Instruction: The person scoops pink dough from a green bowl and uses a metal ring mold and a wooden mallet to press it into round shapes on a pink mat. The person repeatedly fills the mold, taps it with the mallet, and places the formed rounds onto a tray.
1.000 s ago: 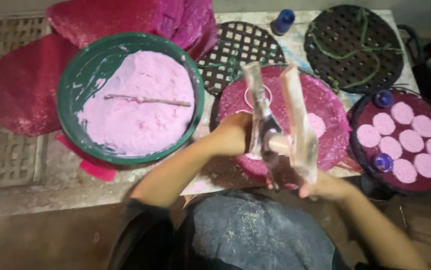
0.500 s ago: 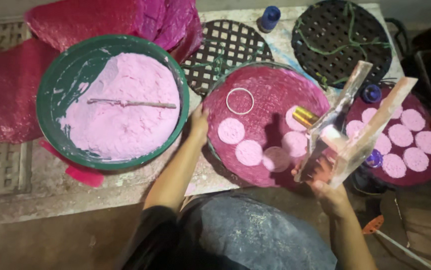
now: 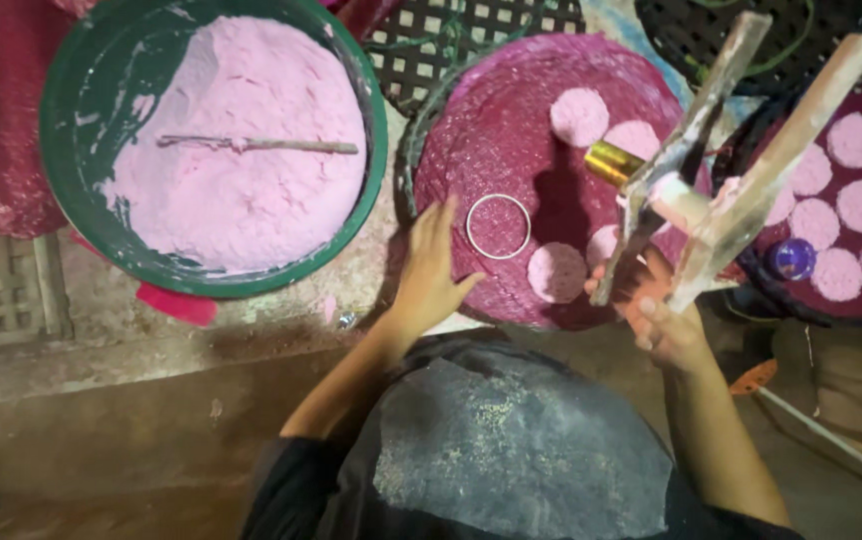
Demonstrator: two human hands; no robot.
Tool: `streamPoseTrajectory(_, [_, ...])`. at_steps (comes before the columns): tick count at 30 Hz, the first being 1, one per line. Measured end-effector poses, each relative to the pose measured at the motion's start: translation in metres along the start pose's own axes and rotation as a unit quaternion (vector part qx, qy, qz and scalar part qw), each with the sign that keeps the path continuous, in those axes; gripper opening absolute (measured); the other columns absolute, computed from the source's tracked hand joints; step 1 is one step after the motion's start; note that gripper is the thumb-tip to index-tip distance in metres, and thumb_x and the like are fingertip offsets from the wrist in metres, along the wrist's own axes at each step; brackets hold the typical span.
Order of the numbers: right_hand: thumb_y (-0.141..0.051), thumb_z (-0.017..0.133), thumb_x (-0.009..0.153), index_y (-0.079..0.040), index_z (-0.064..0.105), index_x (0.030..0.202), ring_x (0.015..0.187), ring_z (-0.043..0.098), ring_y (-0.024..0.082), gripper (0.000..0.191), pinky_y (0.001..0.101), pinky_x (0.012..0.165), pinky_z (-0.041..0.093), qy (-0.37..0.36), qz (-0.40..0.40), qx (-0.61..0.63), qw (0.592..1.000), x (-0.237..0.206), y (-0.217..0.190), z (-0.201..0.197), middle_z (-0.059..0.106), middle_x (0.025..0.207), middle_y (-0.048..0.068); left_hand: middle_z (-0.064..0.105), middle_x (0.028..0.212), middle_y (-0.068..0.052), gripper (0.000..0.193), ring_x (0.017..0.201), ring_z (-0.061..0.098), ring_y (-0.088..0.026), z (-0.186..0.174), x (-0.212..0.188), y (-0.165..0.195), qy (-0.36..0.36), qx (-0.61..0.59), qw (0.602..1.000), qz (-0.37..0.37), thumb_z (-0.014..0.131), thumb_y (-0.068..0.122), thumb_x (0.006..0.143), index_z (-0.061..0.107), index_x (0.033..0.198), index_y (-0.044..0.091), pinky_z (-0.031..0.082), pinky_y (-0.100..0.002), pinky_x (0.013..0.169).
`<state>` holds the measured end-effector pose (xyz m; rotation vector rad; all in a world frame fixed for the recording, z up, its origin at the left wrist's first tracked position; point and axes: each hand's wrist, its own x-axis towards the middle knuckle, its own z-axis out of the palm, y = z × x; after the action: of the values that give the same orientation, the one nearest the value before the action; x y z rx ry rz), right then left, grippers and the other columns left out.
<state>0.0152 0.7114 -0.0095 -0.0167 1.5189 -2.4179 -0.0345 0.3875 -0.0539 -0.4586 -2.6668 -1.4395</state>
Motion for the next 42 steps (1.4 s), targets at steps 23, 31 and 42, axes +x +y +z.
streamPoseTrajectory(23, [-0.064, 0.064, 0.089, 0.004, 0.043, 0.146, 0.115, 0.064, 0.032, 0.092, 0.0452, 0.098, 0.052, -0.030, 0.053, -0.108, 0.992, -0.032, -0.026, -0.014, 0.062, 0.125, 0.022, 0.034, 0.158, -0.025, 0.112, 0.150, 0.028, -0.038, 0.033, 0.074, 0.026, -0.173, -0.177, 0.969, -0.023, 0.082, 0.048, 0.081, 0.015, 0.160, 0.003, 0.012, -0.064, 0.121])
streamPoseTrajectory(31, [-0.078, 0.037, 0.088, -0.004, 0.038, 0.148, 0.104, 0.073, 0.033, 0.096, 0.0460, 0.092, 0.060, -0.215, 0.362, -0.149, 0.895, 0.003, -0.081, 0.008, 0.069, 0.116, 0.022, 0.059, 0.147, -0.015, 0.073, 0.147, 0.052, -0.032, 0.024, 0.122, 0.042, -0.237, -0.860, 0.447, 0.070, 0.061, 0.054, 0.098, 0.047, 0.155, 0.010, 0.034, -0.052, 0.130])
streamPoseTrajectory(42, [-0.072, 0.020, 0.091, -0.001, 0.066, 0.124, 0.093, 0.072, 0.025, 0.091, 0.0417, 0.083, 0.059, -0.099, 0.431, -0.373, 0.816, 0.070, -0.123, 0.002, 0.075, 0.102, 0.016, 0.065, 0.105, -0.002, 0.026, 0.107, 0.064, -0.019, 0.062, 0.155, 0.013, -0.071, -0.911, 0.385, 0.130, 0.058, 0.037, 0.100, 0.059, 0.111, 0.014, 0.048, -0.038, 0.108])
